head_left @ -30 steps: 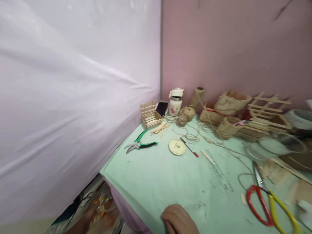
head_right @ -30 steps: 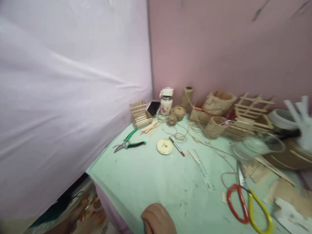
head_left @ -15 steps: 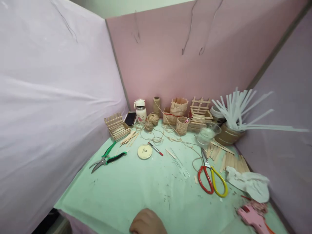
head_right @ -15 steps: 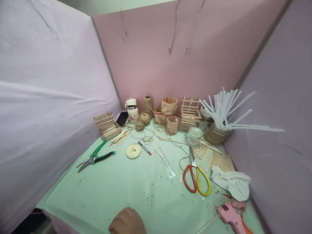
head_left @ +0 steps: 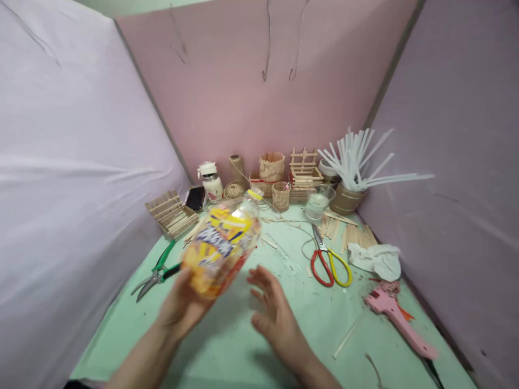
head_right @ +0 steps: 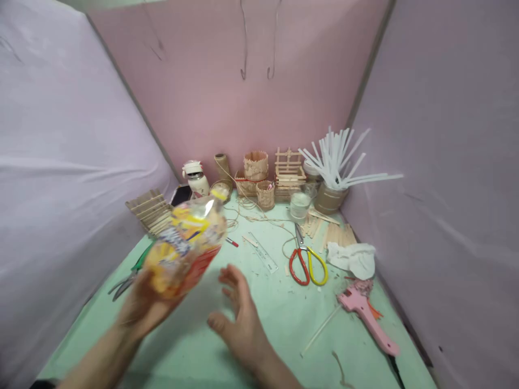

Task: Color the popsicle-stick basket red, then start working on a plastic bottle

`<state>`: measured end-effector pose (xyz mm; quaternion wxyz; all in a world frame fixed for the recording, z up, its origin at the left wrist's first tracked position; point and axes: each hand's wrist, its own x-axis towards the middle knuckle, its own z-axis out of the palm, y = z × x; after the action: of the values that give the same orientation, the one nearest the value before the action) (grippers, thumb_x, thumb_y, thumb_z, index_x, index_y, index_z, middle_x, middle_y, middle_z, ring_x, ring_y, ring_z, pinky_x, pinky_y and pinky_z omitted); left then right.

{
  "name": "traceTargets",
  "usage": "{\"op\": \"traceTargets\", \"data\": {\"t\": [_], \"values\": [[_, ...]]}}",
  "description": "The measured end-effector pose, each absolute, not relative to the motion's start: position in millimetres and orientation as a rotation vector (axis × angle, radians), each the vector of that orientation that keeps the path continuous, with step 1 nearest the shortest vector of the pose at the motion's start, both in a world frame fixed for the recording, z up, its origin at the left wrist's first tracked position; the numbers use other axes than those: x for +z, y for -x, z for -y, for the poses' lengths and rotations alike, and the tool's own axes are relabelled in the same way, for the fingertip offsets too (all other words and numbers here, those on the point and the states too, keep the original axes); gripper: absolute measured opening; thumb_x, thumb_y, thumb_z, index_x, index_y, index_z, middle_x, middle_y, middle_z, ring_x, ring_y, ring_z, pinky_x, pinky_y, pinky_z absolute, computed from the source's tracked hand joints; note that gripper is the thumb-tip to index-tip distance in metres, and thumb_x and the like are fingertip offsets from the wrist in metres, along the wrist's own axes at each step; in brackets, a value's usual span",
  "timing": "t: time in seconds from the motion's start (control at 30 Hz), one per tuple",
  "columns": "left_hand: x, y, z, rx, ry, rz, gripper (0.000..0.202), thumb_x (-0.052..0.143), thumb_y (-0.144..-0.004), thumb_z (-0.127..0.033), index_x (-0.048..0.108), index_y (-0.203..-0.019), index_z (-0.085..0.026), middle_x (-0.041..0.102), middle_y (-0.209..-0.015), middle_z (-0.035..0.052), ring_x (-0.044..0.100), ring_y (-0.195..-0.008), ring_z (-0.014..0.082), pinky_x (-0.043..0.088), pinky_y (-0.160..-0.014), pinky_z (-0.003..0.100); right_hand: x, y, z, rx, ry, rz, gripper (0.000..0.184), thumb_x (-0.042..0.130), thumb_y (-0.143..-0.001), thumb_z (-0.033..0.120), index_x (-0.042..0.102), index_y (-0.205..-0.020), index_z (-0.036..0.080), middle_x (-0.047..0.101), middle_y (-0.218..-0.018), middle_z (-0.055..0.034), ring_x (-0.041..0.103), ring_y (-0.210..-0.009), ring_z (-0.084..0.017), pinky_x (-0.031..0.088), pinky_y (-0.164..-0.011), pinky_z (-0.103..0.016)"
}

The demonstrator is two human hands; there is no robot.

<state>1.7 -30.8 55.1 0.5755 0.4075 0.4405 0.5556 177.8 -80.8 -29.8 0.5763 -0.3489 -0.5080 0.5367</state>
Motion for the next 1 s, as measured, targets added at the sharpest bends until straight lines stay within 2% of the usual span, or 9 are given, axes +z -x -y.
{"op": "traceTargets", "data": {"t": [0.03, 0.1, 0.17, 0.23, 0.37, 0.47, 0.67, 0.83, 1.0], "values": [[44, -14, 20, 1.236, -0.864, -0.983, 0.076, 0.076, -0.078, -0.079, 0.07, -0.138, -0.033, 0.078, -0.129, 0.0102, 0.065, -0.136, 0.0432, 0.055, -0.111, 0.065, -21, -182, 68, 1.251, 0.827, 1.1, 0.094, 0.082, -0.085, 0.064, 0.041, -0.161, 0.027, 0.057, -0.161, -0.0182, 0.059, -0.148, -0.032, 0.055, -0.117, -0.051], [25, -40, 10, 1.143, -0.759, -0.876, 0.08, 0.076, -0.079, -0.076, 0.066, -0.143, -0.029, 0.073, -0.143, 0.0073, 0.06, -0.144, 0.0396, 0.05, -0.12, 0.059, -8, -186, 42, 1.227, 0.884, 0.955, 0.101, 0.084, -0.079, 0.067, 0.04, -0.161, 0.028, 0.055, -0.163, -0.018, 0.056, -0.15, -0.033, 0.052, -0.12, -0.054], [15, -61, 7, 1.081, -0.73, -0.805, 0.077, 0.073, -0.083, -0.073, 0.062, -0.146, -0.028, 0.068, -0.15, 0.0042, 0.054, -0.151, 0.0356, 0.045, -0.125, 0.052, -2, -186, 20, 1.207, 0.977, 0.833, 0.098, 0.086, -0.079, 0.064, 0.044, -0.158, 0.026, 0.061, -0.157, -0.0176, 0.061, -0.145, -0.034, 0.054, -0.118, -0.056], [9, -70, 4, 1.041, -0.702, -0.775, 0.078, 0.076, -0.082, -0.07, 0.061, -0.145, -0.026, 0.068, -0.151, 0.0049, 0.053, -0.152, 0.0355, 0.045, -0.126, 0.051, 0, -185, 5, 1.217, 1.048, 0.752, 0.09, 0.086, -0.079, 0.058, 0.048, -0.154, 0.024, 0.067, -0.149, -0.0171, 0.067, -0.136, -0.033, 0.057, -0.114, -0.055], [-5, -56, -12, 1.054, -0.749, -0.848, 0.099, 0.091, -0.068, -0.064, 0.054, -0.151, -0.025, 0.06, -0.156, 0.0145, 0.053, -0.15, 0.0388, 0.046, -0.123, 0.053, -5, -189, -4, 1.169, 1.122, 0.693, 0.088, 0.088, -0.074, 0.053, 0.051, -0.148, 0.022, 0.07, -0.144, -0.0172, 0.071, -0.13, -0.034, 0.059, -0.112, -0.054], [-20, -40, -20, 1.188, -0.918, -0.969, 0.12, 0.097, -0.06, -0.063, 0.041, -0.16, -0.029, 0.044, -0.166, 0.0172, 0.041, -0.158, 0.0393, 0.04, -0.127, 0.055, -11, -192, -1, 1.047, 1.226, 0.73, 0.099, 0.092, -0.069, 0.051, 0.047, -0.153, 0.023, 0.065, -0.152, -0.0182, 0.066, -0.138, -0.035, 0.055, -0.116, -0.056], [-39, -28, -11, 1.215, -1.207, -0.942, 0.135, 0.099, -0.063, -0.059, 0.02, -0.169, -0.031, 0.03, -0.174, 0.0199, 0.024, -0.166, 0.0404, 0.022, -0.136, 0.056, -30, -183, 12, 0.918, 1.418, 0.873, 0.114, 0.098, -0.062, 0.045, 0.043, -0.159, 0.023, 0.048, -0.167, -0.0202, 0.047, -0.156, -0.04, 0.041, -0.128, -0.061], [-39, -25, -7, 1.145, -1.235, -0.962, 0.15, 0.1, -0.061, -0.059, 0.005, -0.173, -0.028, 0.015, -0.18, 0.0218, 0.015, -0.168, 0.0447, 0.017, -0.137, 0.057, -46, -178, 23, 0.898, 1.441, 0.991, 0.117, 0.1, -0.061, 0.051, 0.042, -0.16, 0.025, 0.051, -0.163, -0.019, 0.051, -0.151, -0.042, 0.046, -0.123, -0.063], [-40, -24, -5, 1.086, -1.226, -0.987, 0.155, 0.102, -0.059, -0.054, 0.0, -0.173, -0.029, 0.012, -0.181, 0.0208, 0.014, -0.168, 0.0458, 0.015, -0.137, 0.059, -52, -173, 28, 0.755, 1.449, 1.164, 0.117, 0.1, -0.065, 0.051, 0.037, -0.161, 0.028, 0.05, -0.159, -0.0172, 0.052, -0.148, -0.041, 0.048, -0.121, -0.063]]}}
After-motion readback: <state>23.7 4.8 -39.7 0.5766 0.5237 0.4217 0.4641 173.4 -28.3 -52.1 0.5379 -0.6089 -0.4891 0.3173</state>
